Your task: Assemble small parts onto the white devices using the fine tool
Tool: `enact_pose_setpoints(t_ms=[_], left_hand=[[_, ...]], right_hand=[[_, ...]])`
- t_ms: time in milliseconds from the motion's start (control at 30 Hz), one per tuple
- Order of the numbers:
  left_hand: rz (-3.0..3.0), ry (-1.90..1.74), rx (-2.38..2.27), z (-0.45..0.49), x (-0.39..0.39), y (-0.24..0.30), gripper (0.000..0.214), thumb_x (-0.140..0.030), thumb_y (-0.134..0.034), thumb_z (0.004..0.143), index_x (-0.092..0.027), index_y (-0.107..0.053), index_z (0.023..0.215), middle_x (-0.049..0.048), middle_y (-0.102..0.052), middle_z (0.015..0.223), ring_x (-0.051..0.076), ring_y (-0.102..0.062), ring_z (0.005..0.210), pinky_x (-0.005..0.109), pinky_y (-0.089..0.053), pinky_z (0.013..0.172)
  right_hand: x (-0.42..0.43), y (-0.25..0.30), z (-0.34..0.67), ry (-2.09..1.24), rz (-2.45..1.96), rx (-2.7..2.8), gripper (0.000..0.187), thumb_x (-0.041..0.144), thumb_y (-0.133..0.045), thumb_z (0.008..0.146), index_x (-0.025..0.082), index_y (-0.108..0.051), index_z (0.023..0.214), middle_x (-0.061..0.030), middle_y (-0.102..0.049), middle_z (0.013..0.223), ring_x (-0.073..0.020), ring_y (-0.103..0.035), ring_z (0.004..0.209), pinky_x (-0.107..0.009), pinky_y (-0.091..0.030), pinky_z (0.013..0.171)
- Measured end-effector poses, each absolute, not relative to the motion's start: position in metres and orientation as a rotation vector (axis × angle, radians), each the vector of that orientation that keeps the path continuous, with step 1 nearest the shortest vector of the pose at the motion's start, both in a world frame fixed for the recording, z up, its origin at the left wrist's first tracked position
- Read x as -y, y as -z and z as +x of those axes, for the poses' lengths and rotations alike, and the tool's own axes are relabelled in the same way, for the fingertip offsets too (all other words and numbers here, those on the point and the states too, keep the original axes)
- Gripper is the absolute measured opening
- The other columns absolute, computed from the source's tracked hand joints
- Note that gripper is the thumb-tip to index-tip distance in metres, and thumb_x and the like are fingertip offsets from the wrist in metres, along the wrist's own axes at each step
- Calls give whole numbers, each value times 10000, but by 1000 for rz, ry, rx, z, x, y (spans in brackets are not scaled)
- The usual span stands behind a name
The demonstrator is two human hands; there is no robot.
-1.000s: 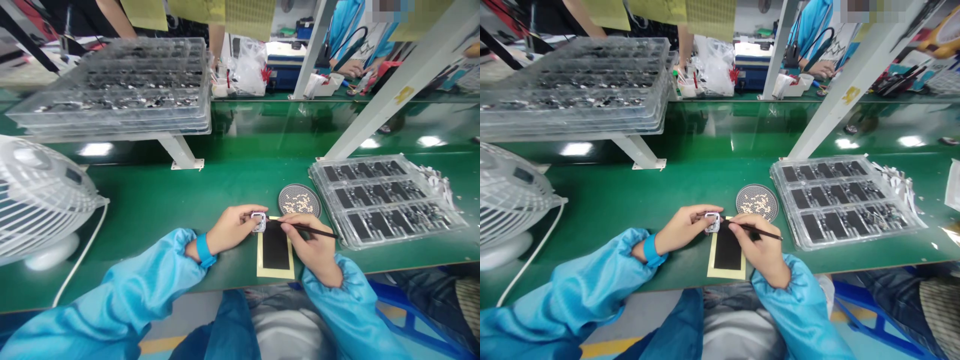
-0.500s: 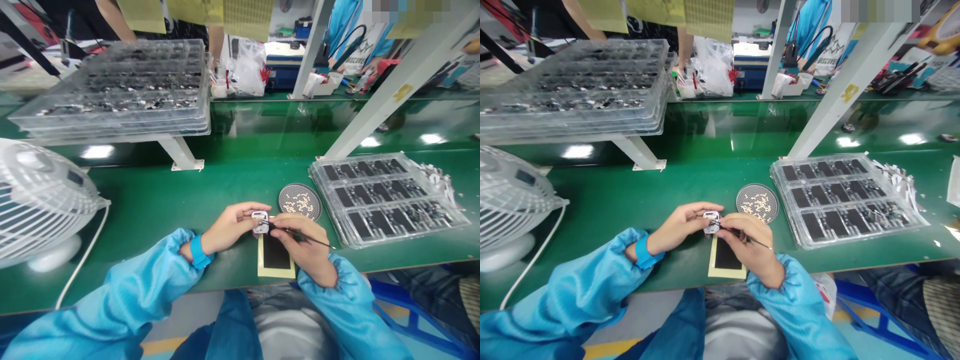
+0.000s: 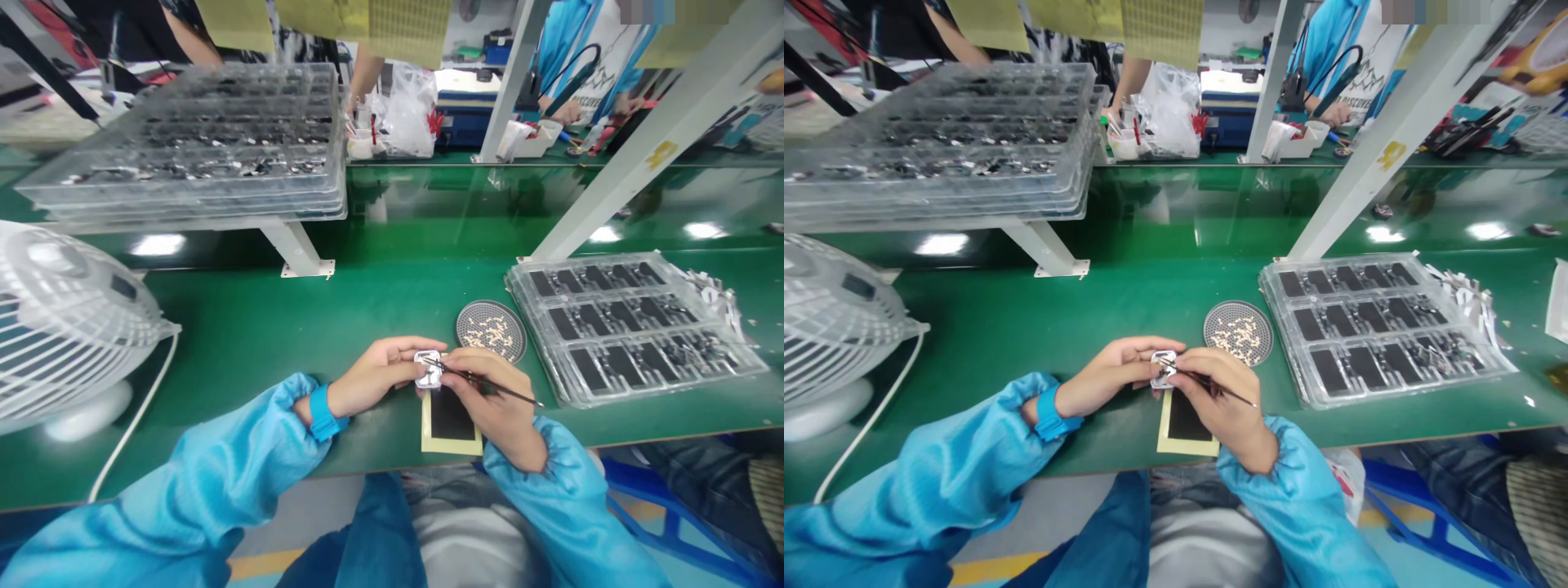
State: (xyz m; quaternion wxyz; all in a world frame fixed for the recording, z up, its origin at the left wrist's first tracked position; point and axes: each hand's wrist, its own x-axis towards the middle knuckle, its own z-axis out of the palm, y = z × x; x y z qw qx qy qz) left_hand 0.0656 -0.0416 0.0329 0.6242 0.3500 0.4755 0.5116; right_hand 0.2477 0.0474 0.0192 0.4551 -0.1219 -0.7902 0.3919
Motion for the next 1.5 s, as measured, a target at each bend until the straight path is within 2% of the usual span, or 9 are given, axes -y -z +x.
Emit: enact_pose_setpoints(t_ms=[433,600,800,933,1133,1200,1267,1367,1500], left_hand=[[761,-1182,-1096,68,41,-34,458,-293,-753,833,-127,-654,1248,93,-729,960,140,-639,696,248,-477,672],[766,-1203,-1103,70,42,-34,444,-285,-755,840,-121,-655,1240,112,-736,1034,168,-674,815,265,-526,741],[840,-1208,-1159,72,44,-31,431,-313,-737,858,-147,-655,1248,119,-707,1197,216,-674,1024,311,-538,877],[913,-1211,-1201,74,46,-27,429,-322,-707,872,-163,-648,1266,101,-698,1224,215,-660,1057,305,-531,887],[1325,-1108,-1552,74,51,-28,390,-321,-570,948,-218,-634,1319,63,-741,1012,132,-596,648,254,-484,630],[1494,-1108,-1629,73,52,-29,375,-293,-530,966,-242,-635,1322,64,-732,1073,130,-592,660,251,-476,642],[1538,-1126,-1658,73,52,-28,368,-285,-527,968,-253,-640,1317,57,-727,1096,131,-599,678,248,-475,655],[1362,-1114,-1649,72,51,-25,370,-343,-557,960,-234,-652,1301,39,-745,935,141,-602,638,250,-481,624],[1156,-1171,-1520,70,49,-23,406,-414,-584,951,-208,-656,1293,65,-729,1143,219,-674,981,299,-532,853]], right_hand=[[-47,-20,248,-974,-341,1956,261,76,-764,822,240,-708,1017,-26,-744,975,-177,-698,932,-323,-560,858],[-46,-18,247,-1061,-387,1908,179,94,-742,845,228,-725,964,-34,-749,939,-187,-707,917,-333,-571,849],[-44,-16,248,-1395,-629,1684,16,200,-728,876,198,-728,892,-47,-737,941,-128,-680,685,-238,-572,603],[-45,-20,248,-1478,-731,1623,115,274,-745,866,162,-718,872,-41,-720,791,-105,-636,564,-205,-541,525],[-45,-23,242,-1572,-824,1554,217,355,-751,857,146,-692,858,1,-631,567,-92,-555,452,-182,-443,425],[-43,-23,240,-1567,-829,1548,222,354,-761,845,144,-690,849,3,-624,555,-96,-558,449,-184,-444,421],[-42,-23,240,-1520,-817,1561,204,341,-759,846,148,-692,848,-4,-638,580,-108,-587,475,-193,-472,438],[-42,-22,248,-1396,-732,1604,133,286,-732,871,164,-687,843,-34,-697,745,-111,-623,539,-213,-523,494],[-47,-15,261,-1309,-649,1730,43,230,-716,887,190,-704,881,-53,-714,911,-128,-651,663,-239,-550,581]])
